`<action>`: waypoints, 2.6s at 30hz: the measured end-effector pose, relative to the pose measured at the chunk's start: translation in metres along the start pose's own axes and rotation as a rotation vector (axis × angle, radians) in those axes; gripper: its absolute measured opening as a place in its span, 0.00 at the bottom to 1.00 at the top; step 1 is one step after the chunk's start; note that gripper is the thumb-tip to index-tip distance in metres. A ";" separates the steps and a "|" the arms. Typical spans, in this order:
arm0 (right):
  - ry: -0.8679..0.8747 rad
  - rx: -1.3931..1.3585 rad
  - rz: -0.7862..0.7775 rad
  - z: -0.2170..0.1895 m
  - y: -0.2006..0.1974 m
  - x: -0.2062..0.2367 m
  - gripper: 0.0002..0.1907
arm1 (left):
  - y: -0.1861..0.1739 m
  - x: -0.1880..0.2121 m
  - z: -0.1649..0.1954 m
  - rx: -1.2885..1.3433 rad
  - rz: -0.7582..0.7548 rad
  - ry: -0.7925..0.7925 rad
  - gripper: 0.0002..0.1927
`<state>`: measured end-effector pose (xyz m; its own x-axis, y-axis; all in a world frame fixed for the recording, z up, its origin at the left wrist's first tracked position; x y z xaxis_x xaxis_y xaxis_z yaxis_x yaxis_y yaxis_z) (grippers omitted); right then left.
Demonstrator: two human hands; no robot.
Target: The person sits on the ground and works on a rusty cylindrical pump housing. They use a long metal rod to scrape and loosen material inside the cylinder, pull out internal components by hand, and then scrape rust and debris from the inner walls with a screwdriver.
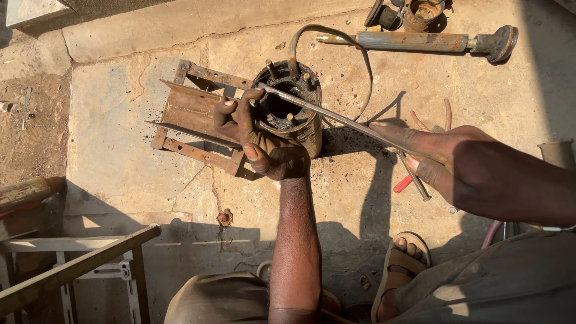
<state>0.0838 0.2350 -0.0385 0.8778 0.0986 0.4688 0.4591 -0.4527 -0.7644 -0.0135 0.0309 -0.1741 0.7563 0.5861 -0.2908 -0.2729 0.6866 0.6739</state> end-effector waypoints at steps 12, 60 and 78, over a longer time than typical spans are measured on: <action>-0.408 -0.228 0.181 0.000 0.026 0.015 0.36 | -0.003 0.000 -0.002 -0.081 -0.040 0.113 0.37; 0.147 -0.791 0.080 -0.060 0.045 0.053 0.34 | -0.019 -0.110 0.054 -0.750 -0.806 0.412 0.08; -0.404 -0.360 0.509 -0.004 0.111 0.017 0.32 | -0.030 -0.067 0.032 -0.612 -0.858 0.098 0.63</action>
<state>0.1494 0.1832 -0.1136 0.9838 0.0862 -0.1573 -0.0303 -0.7848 -0.6191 -0.0364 -0.0428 -0.1533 0.7941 -0.1844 -0.5792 0.0562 0.9710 -0.2322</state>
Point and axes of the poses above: each hand's wrist, its own x-axis away from the middle knuckle, its own y-axis out of the palm, z = x × y, the point moved 1 cm from there along -x, towards the middle knuckle, and after that the axes turned 10 degrees about z, right-handed, at the moved point
